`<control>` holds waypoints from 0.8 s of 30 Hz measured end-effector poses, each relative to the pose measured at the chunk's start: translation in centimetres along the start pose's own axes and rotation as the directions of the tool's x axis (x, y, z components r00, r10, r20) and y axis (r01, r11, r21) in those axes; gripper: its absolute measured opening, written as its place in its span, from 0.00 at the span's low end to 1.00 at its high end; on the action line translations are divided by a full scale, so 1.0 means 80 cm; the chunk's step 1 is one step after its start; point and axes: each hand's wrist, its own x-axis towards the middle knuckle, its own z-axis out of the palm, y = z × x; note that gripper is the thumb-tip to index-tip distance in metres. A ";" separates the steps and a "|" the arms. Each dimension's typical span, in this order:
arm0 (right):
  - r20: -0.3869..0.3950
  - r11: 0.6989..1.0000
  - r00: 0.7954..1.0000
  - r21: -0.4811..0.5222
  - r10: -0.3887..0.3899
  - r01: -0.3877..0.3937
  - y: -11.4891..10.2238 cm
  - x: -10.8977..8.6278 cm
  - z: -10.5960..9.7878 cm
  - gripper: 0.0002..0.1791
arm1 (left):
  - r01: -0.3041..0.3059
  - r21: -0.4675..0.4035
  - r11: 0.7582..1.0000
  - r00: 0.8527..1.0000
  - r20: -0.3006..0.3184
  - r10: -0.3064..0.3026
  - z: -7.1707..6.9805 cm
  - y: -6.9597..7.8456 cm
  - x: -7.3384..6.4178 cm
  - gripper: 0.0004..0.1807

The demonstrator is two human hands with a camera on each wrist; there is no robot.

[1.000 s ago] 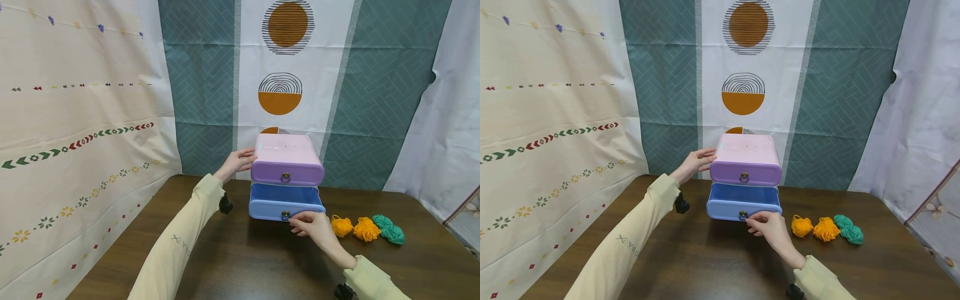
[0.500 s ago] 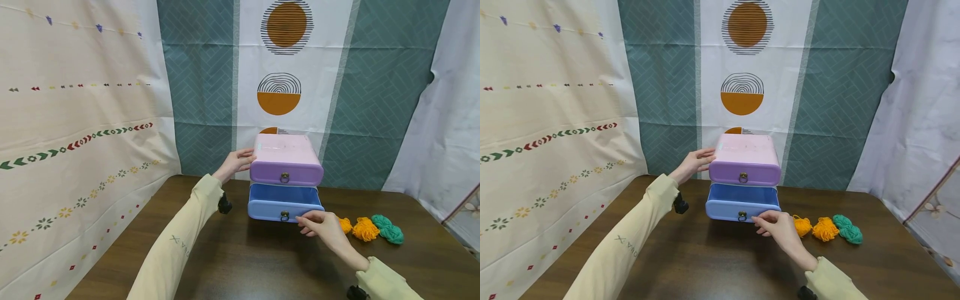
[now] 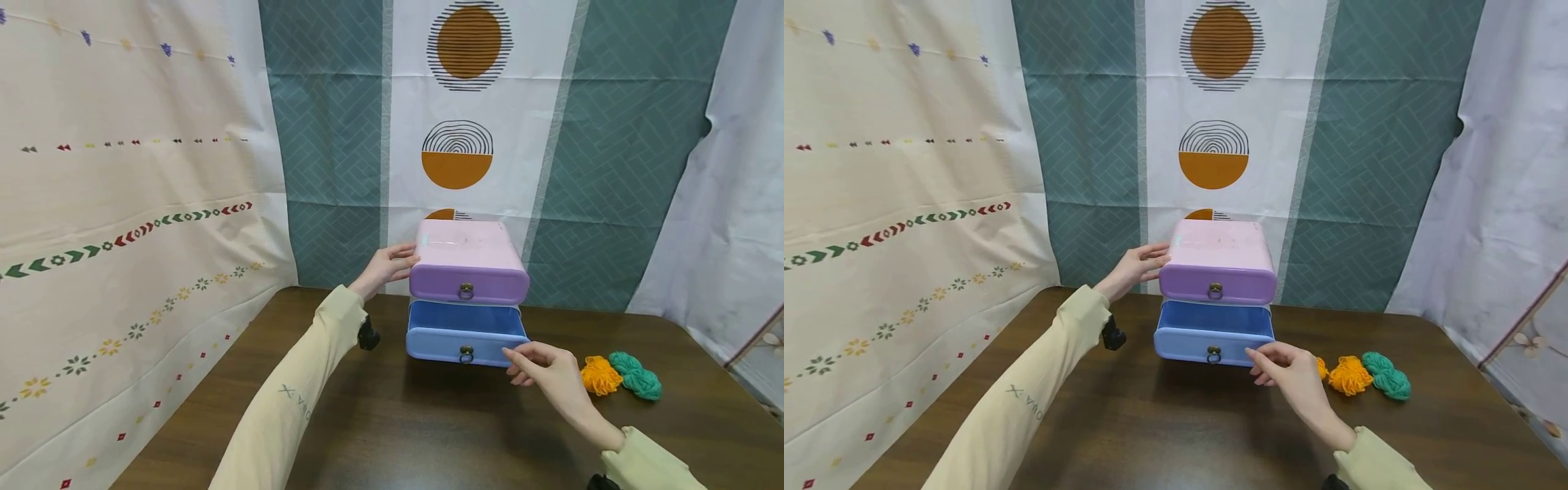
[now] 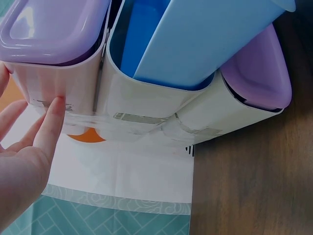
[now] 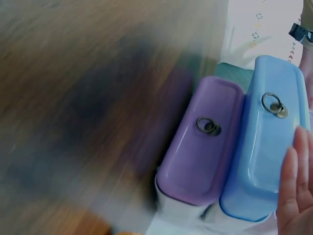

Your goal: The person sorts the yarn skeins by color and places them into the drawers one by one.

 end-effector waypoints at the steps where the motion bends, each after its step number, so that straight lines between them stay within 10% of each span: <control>1: -0.012 1.000 1.000 -0.001 -0.024 0.024 0.001 0.000 -0.003 0.15 | 0.001 -0.002 1.000 1.000 0.000 -0.001 0.000 0.000 0.000 0.27; 12: -0.118 0.970 0.963 -0.061 -0.243 0.237 -0.033 -0.008 -0.033 0.11 | 0.031 -0.007 0.999 0.998 0.049 -0.031 0.003 0.017 -0.010 0.29; 24: -0.108 0.947 0.941 -0.055 -0.321 0.317 0.032 0.018 -0.075 0.10 | -0.008 0.006 1.000 1.000 0.013 0.008 0.001 0.000 0.000 0.27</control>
